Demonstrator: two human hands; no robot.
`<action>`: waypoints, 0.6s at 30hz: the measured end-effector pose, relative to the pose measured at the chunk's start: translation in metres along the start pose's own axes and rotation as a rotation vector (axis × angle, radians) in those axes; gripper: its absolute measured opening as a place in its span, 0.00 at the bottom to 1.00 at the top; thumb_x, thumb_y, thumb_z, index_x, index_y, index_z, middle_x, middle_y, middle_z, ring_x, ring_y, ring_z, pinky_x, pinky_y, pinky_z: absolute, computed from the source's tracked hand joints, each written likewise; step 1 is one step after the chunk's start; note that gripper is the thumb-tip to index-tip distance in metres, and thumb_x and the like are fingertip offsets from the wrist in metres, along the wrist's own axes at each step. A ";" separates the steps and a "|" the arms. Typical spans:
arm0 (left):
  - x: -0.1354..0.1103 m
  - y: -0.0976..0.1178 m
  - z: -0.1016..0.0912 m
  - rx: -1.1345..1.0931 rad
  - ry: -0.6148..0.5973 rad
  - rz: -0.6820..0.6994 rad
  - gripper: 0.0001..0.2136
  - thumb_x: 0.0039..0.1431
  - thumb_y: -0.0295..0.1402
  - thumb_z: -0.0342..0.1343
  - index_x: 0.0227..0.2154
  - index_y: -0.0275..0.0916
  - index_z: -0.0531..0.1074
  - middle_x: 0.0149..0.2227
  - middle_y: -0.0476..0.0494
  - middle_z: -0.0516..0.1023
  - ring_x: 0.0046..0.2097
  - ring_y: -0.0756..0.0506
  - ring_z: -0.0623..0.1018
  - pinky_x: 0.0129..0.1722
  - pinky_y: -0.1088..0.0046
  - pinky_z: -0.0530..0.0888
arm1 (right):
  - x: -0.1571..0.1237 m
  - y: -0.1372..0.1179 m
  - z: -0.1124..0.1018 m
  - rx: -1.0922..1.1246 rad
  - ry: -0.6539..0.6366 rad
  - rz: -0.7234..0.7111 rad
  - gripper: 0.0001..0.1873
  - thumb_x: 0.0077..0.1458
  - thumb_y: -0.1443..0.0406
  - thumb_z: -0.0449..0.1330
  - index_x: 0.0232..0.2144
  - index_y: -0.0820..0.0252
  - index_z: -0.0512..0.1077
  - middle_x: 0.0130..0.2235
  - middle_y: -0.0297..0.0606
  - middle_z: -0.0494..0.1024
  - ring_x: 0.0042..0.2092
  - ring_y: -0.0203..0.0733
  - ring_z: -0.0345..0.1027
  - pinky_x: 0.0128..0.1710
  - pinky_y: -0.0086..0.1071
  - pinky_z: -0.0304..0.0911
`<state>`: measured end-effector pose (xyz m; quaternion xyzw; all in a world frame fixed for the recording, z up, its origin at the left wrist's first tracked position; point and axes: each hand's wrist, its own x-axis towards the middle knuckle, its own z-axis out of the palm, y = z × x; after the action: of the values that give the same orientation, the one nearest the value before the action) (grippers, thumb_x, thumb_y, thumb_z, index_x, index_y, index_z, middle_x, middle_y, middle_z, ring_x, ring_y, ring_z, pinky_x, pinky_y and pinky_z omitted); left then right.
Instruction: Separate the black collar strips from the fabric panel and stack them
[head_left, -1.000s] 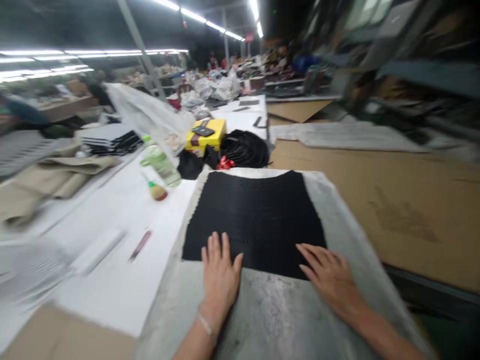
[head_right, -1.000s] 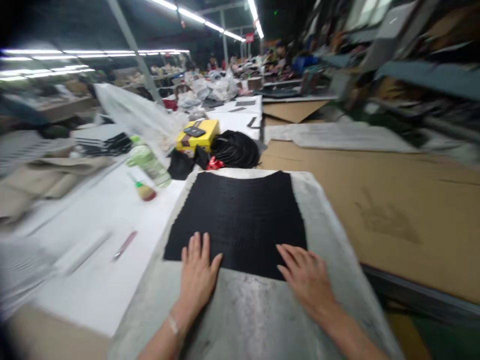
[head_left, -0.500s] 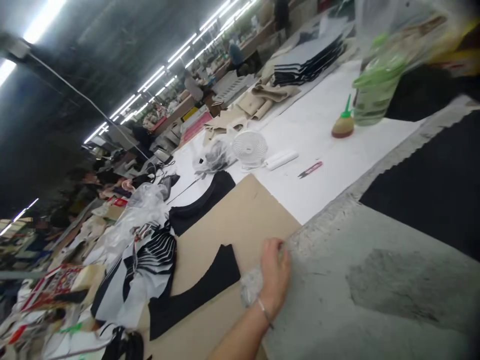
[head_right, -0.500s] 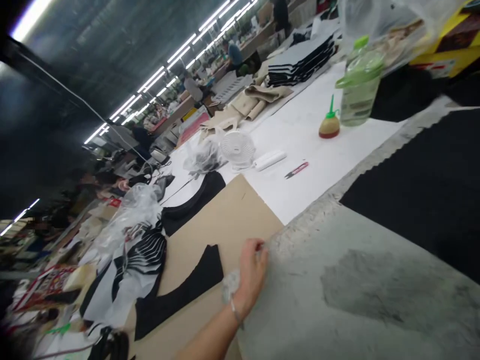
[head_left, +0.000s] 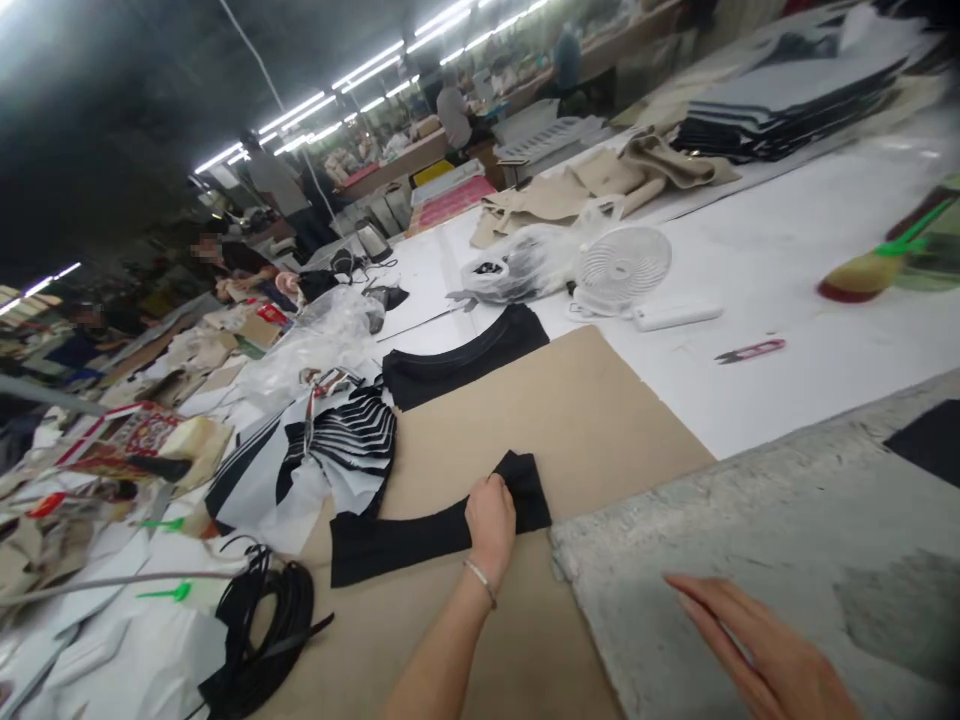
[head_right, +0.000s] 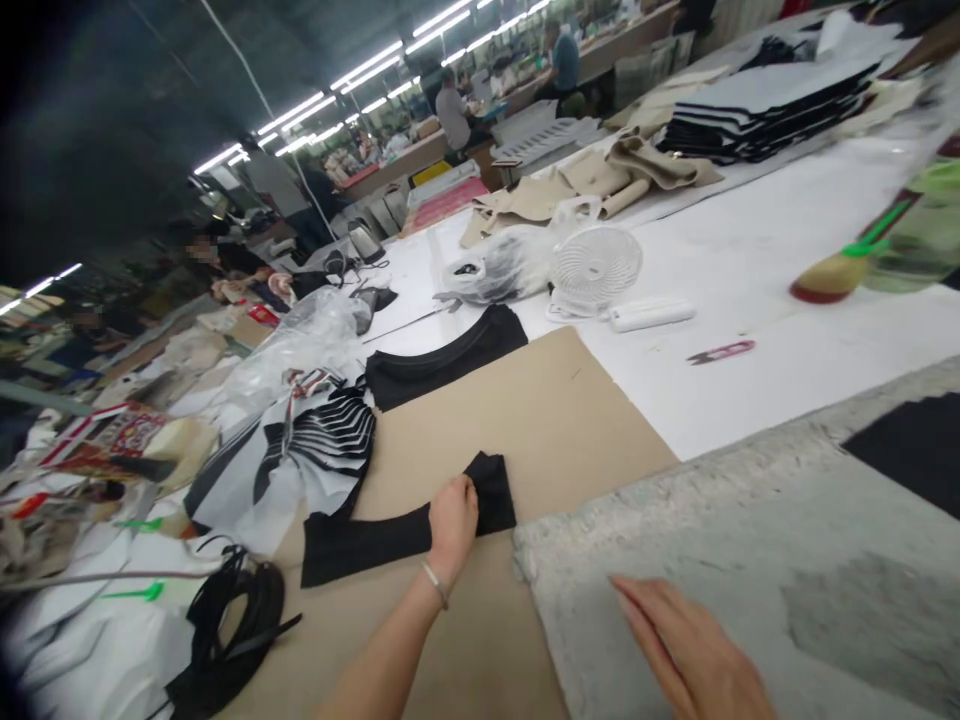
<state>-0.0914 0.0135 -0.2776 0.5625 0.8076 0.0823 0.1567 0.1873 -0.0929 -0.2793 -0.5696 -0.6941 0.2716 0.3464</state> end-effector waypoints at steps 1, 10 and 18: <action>0.002 -0.003 -0.003 -0.027 -0.007 -0.009 0.14 0.64 0.29 0.42 0.34 0.37 0.74 0.37 0.37 0.79 0.39 0.44 0.77 0.40 0.70 0.67 | 0.015 -0.015 0.009 0.028 -0.050 -0.005 0.18 0.61 0.51 0.51 0.44 0.48 0.76 0.44 0.37 0.79 0.43 0.48 0.75 0.43 0.39 0.73; 0.004 -0.032 -0.009 -0.343 0.032 -0.072 0.12 0.63 0.28 0.45 0.33 0.40 0.74 0.35 0.44 0.79 0.38 0.47 0.77 0.40 0.73 0.68 | 0.124 -0.053 0.132 0.263 -0.230 0.123 0.26 0.56 0.51 0.53 0.52 0.59 0.68 0.50 0.49 0.74 0.50 0.52 0.71 0.51 0.47 0.67; 0.001 -0.046 -0.003 -0.588 0.096 -0.099 0.08 0.62 0.26 0.47 0.34 0.40 0.72 0.36 0.47 0.76 0.39 0.49 0.75 0.42 0.74 0.69 | 0.155 -0.045 0.179 0.103 -0.326 0.238 0.31 0.45 0.46 0.60 0.44 0.62 0.72 0.37 0.44 0.78 0.40 0.52 0.72 0.42 0.44 0.68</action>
<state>-0.1331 -0.0015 -0.2889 0.4486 0.7821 0.3312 0.2782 0.0013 0.0525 -0.3274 -0.5778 -0.6539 0.4343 0.2236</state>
